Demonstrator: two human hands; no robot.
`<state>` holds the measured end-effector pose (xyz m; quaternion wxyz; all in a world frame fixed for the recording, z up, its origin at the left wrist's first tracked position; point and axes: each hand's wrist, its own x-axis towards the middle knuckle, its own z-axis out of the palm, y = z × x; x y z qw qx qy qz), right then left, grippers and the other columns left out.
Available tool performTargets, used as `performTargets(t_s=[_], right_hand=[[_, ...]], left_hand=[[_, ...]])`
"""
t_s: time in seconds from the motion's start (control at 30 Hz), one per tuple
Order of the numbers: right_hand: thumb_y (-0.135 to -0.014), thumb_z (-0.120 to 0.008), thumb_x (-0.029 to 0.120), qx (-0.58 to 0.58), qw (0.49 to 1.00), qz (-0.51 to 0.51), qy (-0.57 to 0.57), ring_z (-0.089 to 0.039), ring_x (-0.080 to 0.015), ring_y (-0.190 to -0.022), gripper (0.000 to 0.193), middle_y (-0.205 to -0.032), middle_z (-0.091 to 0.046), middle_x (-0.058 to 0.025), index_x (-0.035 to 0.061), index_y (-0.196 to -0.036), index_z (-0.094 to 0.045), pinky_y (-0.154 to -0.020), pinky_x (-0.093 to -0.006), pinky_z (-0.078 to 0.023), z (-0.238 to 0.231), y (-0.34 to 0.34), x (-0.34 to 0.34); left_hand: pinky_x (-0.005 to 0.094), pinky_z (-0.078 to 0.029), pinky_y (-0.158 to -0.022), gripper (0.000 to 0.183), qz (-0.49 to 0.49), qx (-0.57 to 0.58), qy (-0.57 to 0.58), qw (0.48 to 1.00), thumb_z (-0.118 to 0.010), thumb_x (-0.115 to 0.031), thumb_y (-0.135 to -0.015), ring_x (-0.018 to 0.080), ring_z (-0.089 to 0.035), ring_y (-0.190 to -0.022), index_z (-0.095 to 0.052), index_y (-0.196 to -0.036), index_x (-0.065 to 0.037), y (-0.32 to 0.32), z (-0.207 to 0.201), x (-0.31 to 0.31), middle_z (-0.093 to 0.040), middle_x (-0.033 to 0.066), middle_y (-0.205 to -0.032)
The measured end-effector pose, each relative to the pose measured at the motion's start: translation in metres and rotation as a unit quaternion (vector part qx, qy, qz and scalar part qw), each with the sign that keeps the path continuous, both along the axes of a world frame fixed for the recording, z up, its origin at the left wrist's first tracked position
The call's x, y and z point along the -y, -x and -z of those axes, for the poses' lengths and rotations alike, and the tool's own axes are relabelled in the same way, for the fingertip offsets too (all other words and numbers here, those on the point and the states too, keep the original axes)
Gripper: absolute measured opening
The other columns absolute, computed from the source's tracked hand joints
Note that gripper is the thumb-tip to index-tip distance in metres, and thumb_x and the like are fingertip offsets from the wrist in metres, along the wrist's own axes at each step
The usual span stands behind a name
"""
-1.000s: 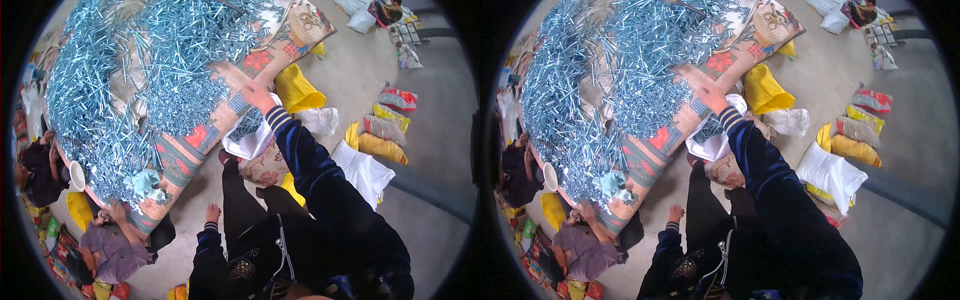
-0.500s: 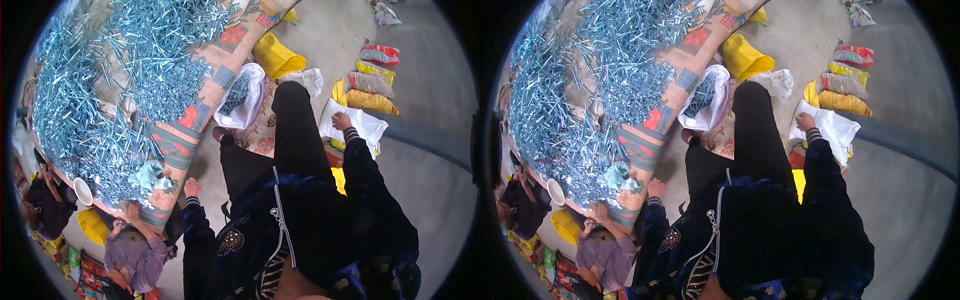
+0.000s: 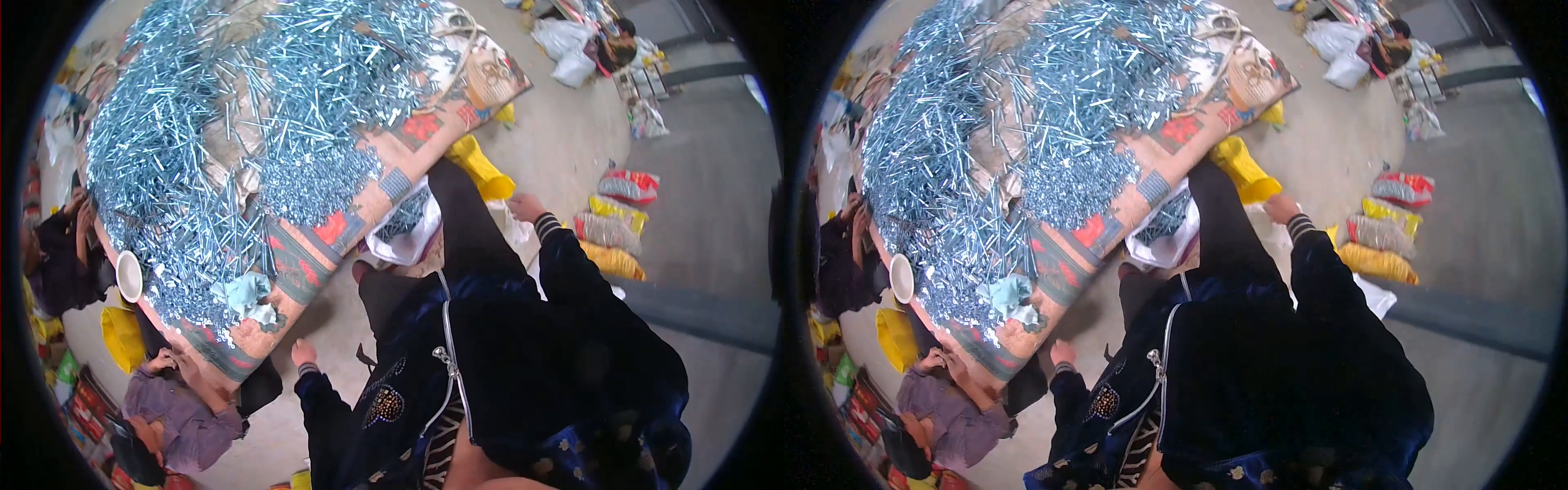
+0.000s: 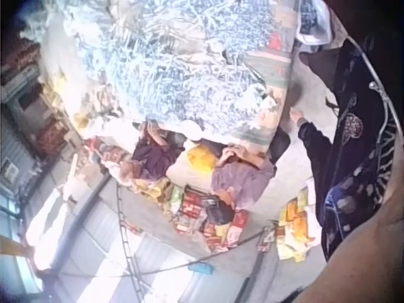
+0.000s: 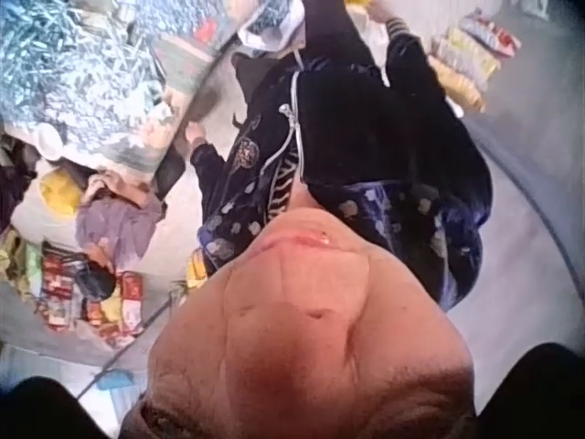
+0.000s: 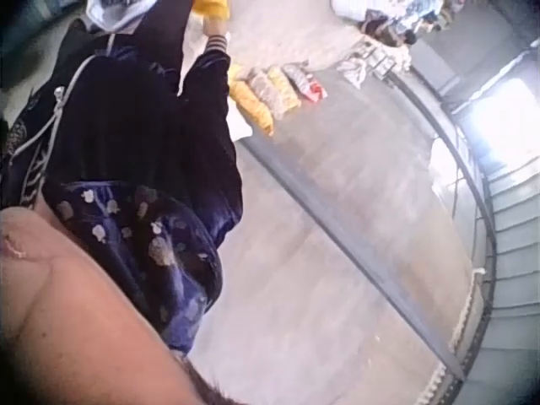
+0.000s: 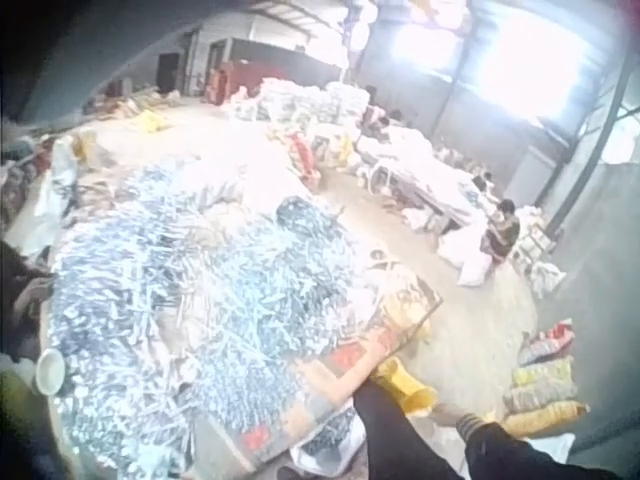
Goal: Sorting and inspecting long metal screws and expansion bolts at a workbench.
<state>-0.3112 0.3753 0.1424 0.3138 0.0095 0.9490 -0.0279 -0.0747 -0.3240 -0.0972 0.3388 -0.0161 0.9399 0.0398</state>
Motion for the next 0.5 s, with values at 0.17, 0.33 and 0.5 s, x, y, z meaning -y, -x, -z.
performTargets(t_s=[0.17, 0.33, 0.5], right_hand=[[-0.086, -0.055, 0.022, -0.013, 0.948, 0.140, 0.287, -0.062, -0.0157, -0.063, 0.024, -0.077, -0.061, -0.0072, -0.0001, -0.087, -0.062, -0.059, -0.0284, -0.050, 0.010, 0.139, 0.096], [-0.085, -0.058, 0.027, 0.043, 0.887, 0.216, 0.406, -0.060, -0.0232, -0.056, 0.028, -0.068, -0.060, -0.0112, 0.0000, -0.082, -0.061, -0.055, -0.0345, -0.048, 0.072, 0.248, 0.084], [-0.082, -0.061, 0.033, -0.203, 0.918, 0.136, 0.314, -0.060, -0.0368, -0.077, 0.032, -0.076, -0.063, -0.0175, 0.0023, -0.090, -0.060, -0.067, -0.0445, -0.046, 0.094, 0.397, 0.060]], left_hand=[[0.0405, -0.048, -0.055, 0.020, -0.282, -0.125, -0.027, 0.951, -0.047, -0.022, -0.088, 0.0267, -0.062, -0.067, -0.054, -0.073, -0.009, -0.021, -0.017, -0.009, -0.058, 0.0104, -0.067], [0.0457, -0.047, -0.058, 0.012, -0.313, -0.191, -0.068, 0.928, -0.051, -0.017, -0.085, 0.0303, -0.060, -0.067, -0.058, -0.081, -0.009, 0.102, -0.050, -0.087, -0.059, 0.0105, -0.070], [0.0483, -0.045, -0.071, 0.026, -0.247, -0.183, -0.134, 0.942, -0.047, -0.023, -0.090, 0.0405, -0.058, -0.079, -0.062, -0.089, -0.001, 0.324, -0.125, -0.245, -0.061, 0.0219, -0.083]])
